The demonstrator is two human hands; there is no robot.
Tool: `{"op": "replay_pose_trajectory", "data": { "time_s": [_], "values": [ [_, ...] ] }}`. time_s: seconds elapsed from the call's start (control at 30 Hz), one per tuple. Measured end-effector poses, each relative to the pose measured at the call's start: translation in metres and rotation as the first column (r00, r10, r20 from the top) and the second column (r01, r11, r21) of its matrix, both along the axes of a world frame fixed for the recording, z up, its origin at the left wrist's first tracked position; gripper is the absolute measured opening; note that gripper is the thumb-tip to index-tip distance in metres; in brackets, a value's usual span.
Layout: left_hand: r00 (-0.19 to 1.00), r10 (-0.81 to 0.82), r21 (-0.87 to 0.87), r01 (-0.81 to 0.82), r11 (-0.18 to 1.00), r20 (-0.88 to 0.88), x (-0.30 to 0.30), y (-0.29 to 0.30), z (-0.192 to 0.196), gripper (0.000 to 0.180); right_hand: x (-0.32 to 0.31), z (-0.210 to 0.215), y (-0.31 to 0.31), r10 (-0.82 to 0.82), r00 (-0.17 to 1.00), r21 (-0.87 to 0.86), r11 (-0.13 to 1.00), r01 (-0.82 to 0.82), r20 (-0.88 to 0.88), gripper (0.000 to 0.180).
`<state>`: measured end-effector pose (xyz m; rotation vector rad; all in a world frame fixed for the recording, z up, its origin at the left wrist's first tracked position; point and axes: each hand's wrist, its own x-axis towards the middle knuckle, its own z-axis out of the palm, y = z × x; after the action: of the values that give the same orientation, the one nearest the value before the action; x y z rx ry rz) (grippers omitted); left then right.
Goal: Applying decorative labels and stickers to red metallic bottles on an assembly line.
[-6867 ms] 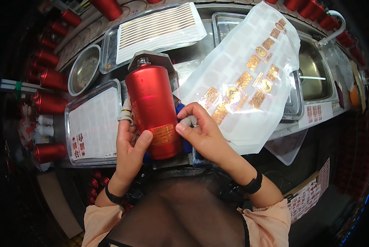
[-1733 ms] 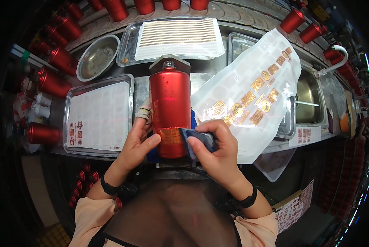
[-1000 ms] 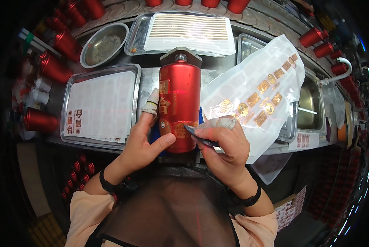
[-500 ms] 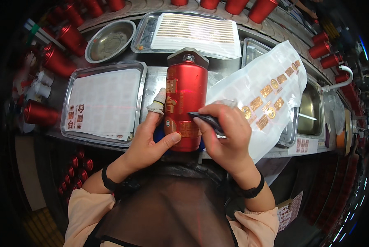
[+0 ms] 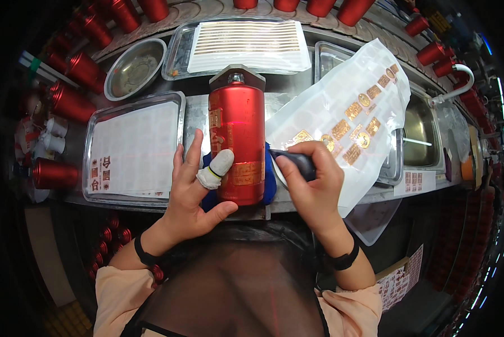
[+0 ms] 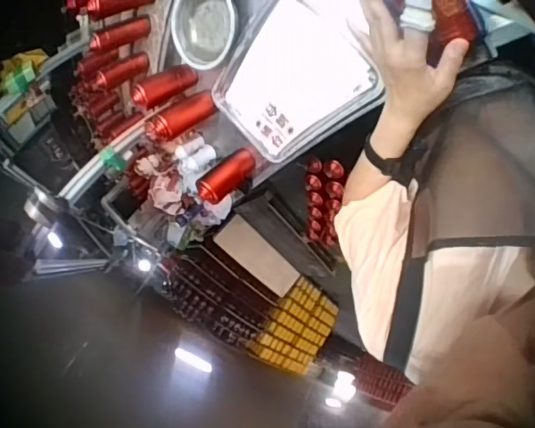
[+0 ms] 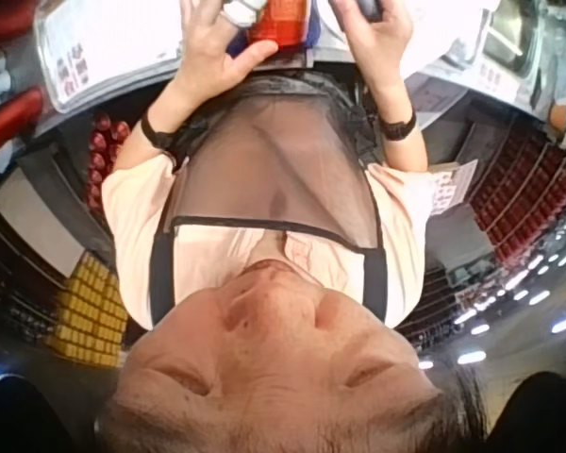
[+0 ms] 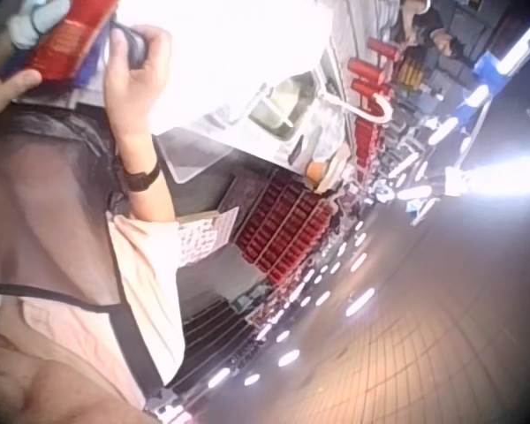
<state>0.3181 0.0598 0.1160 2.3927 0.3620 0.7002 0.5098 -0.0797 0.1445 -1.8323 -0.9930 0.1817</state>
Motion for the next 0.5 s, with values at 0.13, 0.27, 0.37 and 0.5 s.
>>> {"op": "replay_pose_trajectory", "data": {
  "time_s": [0.13, 0.27, 0.37, 0.5],
  "values": [
    [0.993, -0.038, 0.118, 0.051, 0.992, -0.114, 0.006, 0.002, 0.014, 0.059, -0.004, 0.001, -0.003, 0.067, 0.942, 0.084, 0.996, -0.041, -0.329, 0.021],
    [0.991, -0.058, 0.205, 0.082, 0.975, -0.122, 0.012, 0.0, 0.021, 0.04, -0.001, -0.009, -0.007, 0.032, 0.797, 0.016, 0.999, -0.028, -0.603, 0.025],
    [0.987, -0.09, 0.238, 0.121, 0.964, -0.134, 0.006, -0.001, 0.014, 0.032, -0.009, -0.017, -0.01, 0.086, 0.807, 0.062, 0.996, -0.061, -0.584, 0.027],
    [0.991, -0.06, 0.258, 0.09, 0.962, -0.121, -0.006, -0.007, 0.004, 0.032, -0.015, -0.019, -0.014, 0.071, 0.811, 0.035, 0.997, -0.062, -0.58, 0.03]
  ]
}}
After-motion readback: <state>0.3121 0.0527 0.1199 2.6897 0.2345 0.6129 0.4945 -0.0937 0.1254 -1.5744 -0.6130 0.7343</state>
